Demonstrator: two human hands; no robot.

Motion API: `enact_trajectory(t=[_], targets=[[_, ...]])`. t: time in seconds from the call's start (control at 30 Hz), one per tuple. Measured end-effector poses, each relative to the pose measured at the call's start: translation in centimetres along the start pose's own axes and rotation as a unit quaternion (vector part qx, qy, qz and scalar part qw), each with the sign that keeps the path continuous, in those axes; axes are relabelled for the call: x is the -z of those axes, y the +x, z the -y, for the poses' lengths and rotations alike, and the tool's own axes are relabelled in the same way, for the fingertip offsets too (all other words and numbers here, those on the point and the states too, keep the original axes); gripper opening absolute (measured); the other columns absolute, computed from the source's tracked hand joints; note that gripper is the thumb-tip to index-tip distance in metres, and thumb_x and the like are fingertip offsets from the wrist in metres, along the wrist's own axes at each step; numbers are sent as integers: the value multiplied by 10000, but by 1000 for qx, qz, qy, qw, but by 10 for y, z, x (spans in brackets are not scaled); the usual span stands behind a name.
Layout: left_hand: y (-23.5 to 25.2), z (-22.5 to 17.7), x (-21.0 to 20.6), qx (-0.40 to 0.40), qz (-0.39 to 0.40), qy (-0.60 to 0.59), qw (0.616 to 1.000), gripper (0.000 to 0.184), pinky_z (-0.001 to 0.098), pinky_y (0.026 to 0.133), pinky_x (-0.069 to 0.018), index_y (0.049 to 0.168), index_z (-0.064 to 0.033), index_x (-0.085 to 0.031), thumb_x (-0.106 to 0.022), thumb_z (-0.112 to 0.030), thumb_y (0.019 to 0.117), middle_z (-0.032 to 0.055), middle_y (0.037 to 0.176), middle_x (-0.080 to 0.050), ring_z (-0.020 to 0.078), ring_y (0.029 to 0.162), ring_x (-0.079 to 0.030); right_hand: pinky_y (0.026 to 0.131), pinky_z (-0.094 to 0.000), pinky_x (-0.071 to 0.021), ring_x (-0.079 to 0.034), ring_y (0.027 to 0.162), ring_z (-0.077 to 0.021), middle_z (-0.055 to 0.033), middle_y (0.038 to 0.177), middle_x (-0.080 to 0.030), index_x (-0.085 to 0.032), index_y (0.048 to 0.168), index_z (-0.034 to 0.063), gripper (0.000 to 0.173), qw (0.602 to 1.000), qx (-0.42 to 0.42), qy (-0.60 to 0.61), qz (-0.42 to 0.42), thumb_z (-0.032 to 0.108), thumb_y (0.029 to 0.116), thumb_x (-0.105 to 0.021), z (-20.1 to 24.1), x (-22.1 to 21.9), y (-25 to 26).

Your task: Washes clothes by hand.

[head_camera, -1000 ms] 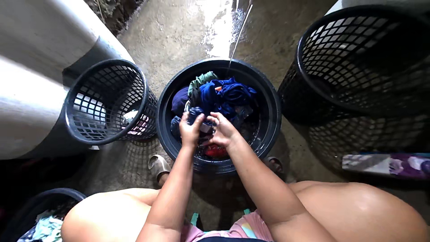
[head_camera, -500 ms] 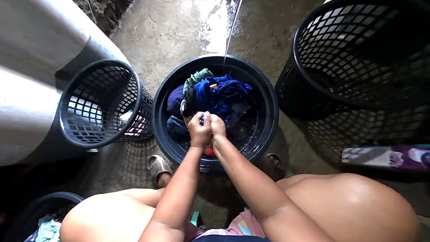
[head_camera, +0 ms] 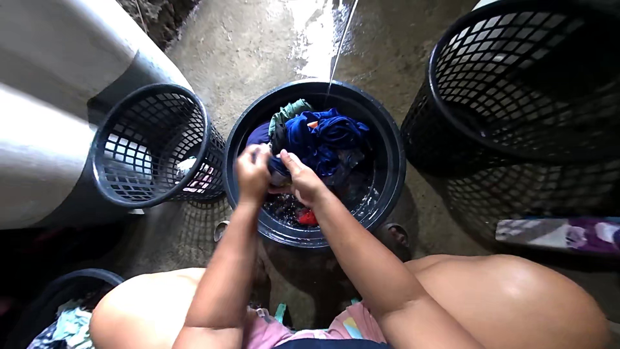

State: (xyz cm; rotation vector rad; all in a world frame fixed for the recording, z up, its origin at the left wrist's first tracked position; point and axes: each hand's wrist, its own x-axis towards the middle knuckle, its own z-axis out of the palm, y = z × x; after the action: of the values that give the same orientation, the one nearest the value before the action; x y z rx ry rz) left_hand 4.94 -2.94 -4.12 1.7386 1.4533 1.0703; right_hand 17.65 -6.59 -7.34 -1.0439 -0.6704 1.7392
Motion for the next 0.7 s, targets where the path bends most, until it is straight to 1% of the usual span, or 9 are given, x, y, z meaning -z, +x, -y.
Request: enact_trajectory(t=[0.03,0.1,0.17,0.23,0.3,0.4,0.47,0.53,0.7], targets=[[13,-3,27,-27,-40,39,998,321,346,896,-540,1065,86,-648,-460,-173,1057,143,989,-681,132,941,-655,908,-535,-591,-640,1197,-331,-162,1476,-509,-360,1558,161,557,998,-18,-7,51,492,1111,-337,8,3,1],[33,-12,91,-60,-141,146,977,442,343,1059,-480,1238,70,-614,-486,-318,1070,197,1234,-650,178,1185,-614,927,-562,-568,-626,1231,-341,-166,1486,-520,-406,1545,139,504,989,-37,-123,71,387,1107,-434,7,20,9],[42,-23,148,-45,-207,270,939,759,541,1220,-260,1507,-34,-440,-493,-611,1017,239,1573,-393,366,1486,-327,853,-537,-555,-658,1053,-318,-187,1270,-643,-593,1371,91,383,953,-79,-286,54,318,1063,-573,-26,50,23],[39,-38,178,32,-226,350,908,1035,789,1132,-135,1650,-169,-212,-464,-821,887,226,1708,-73,511,1551,-36,861,-541,-514,-642,996,-341,-223,1175,-666,-653,1297,62,342,874,-153,-452,91,287,1044,-611,-71,75,29],[31,-40,181,79,-190,363,909,953,841,1091,-99,1636,-198,-252,-517,-752,907,234,1708,-44,532,1544,14,1065,-651,-434,-589,1268,-418,-250,1334,-637,-662,1349,75,403,764,-209,-590,158,270,996,-662,-111,89,28],[19,-15,150,69,-49,337,938,722,829,1109,-126,1530,-76,-444,-583,-531,986,285,1647,-233,532,1527,-138,1080,-685,-402,-531,1335,-465,-288,1378,-596,-665,1311,13,398,676,-242,-671,185,262,1002,-628,-123,88,22],[8,8,112,79,91,312,942,614,825,1115,-145,1460,-72,-542,-638,-454,988,247,1598,-363,502,1514,-219,1065,-658,-413,-556,1297,-449,-297,1349,-603,-648,1303,-23,358,706,-225,-643,190,207,1048,-549,-88,76,19],[-12,33,66,80,226,272,932,540,802,1119,-202,1428,-113,-581,-709,-352,962,182,1562,-447,454,1495,-296,1002,-584,-451,-606,1158,-382,-272,1236,-639,-651,1266,-24,294,786,-175,-564,184,157,1070,-528,-50,62,17],[-51,67,-13,99,433,185,877,648,518,1189,-360,1463,-22,-511,-794,-153,895,192,1520,-494,315,1425,-462,690,-382,-504,-582,717,-167,-101,823,-620,-671,998,-7,190,888,45,-416,190,116,1055,-538,54,22,-34]])
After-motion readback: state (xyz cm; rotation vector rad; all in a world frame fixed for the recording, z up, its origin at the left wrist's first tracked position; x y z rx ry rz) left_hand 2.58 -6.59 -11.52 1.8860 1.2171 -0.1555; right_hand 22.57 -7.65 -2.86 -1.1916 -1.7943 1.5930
